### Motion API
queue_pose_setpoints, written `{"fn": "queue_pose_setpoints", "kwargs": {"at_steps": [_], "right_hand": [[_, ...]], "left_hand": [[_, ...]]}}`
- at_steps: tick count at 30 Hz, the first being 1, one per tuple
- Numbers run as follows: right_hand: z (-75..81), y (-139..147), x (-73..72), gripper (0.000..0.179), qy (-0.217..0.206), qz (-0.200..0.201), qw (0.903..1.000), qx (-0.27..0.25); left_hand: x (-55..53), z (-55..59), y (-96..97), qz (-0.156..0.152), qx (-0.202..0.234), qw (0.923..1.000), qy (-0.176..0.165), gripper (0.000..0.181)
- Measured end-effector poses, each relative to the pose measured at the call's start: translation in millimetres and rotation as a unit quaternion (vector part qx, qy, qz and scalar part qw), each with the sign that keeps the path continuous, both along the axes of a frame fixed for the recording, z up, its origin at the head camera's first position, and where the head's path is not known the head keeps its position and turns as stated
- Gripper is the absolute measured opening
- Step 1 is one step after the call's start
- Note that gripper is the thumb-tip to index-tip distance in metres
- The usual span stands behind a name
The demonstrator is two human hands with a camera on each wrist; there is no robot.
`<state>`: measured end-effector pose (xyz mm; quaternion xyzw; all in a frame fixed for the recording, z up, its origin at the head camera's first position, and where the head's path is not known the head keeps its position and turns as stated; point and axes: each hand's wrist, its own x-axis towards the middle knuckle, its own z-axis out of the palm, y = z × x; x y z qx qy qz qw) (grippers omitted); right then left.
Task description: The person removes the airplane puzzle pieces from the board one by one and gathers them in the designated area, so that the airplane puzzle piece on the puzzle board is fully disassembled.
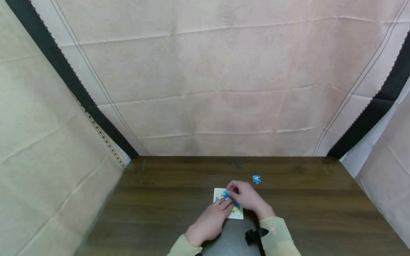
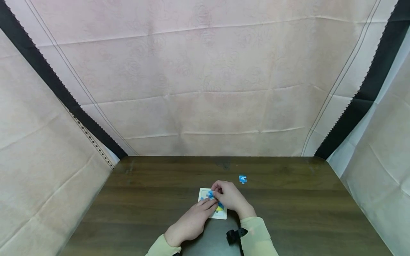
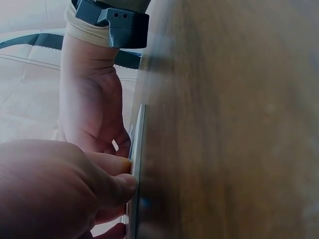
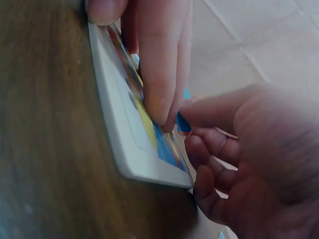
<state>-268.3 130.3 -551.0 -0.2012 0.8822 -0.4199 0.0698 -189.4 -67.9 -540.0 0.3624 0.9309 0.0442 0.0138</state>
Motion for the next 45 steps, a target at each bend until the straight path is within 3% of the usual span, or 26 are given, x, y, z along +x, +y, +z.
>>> {"fn": "queue_pose_setpoints", "kwargs": {"at_steps": [12,23,32,39,45], "right_hand": [[-3.1,2.0,-3.3,0.009,0.013,-0.004,0.9999,0.006],[1.2,2.9,-3.6,0.009,0.043,0.028,0.9986,0.011],[0.3,1.7,-3.0,0.010,0.030,0.018,0.9992,0.017],[0.5,2.9,-2.4,0.011,0.036,0.032,0.9986,0.020],[0.3,4.7,-2.2,0.013,0.018,0.027,0.9994,0.005]], "left_hand": [[1.5,1.9,0.9,0.007,0.006,0.9998,-0.019,0.060],[1.5,2.6,-1.2,0.006,-0.003,1.0000,-0.003,0.059],[2.6,1.0,-2.4,0.003,-0.005,1.0000,0.003,0.059],[2.9,2.4,-1.1,0.001,-0.006,0.9999,0.008,0.061],[4.0,2.2,-0.1,0.009,-0.002,0.9999,-0.008,0.060]]}}
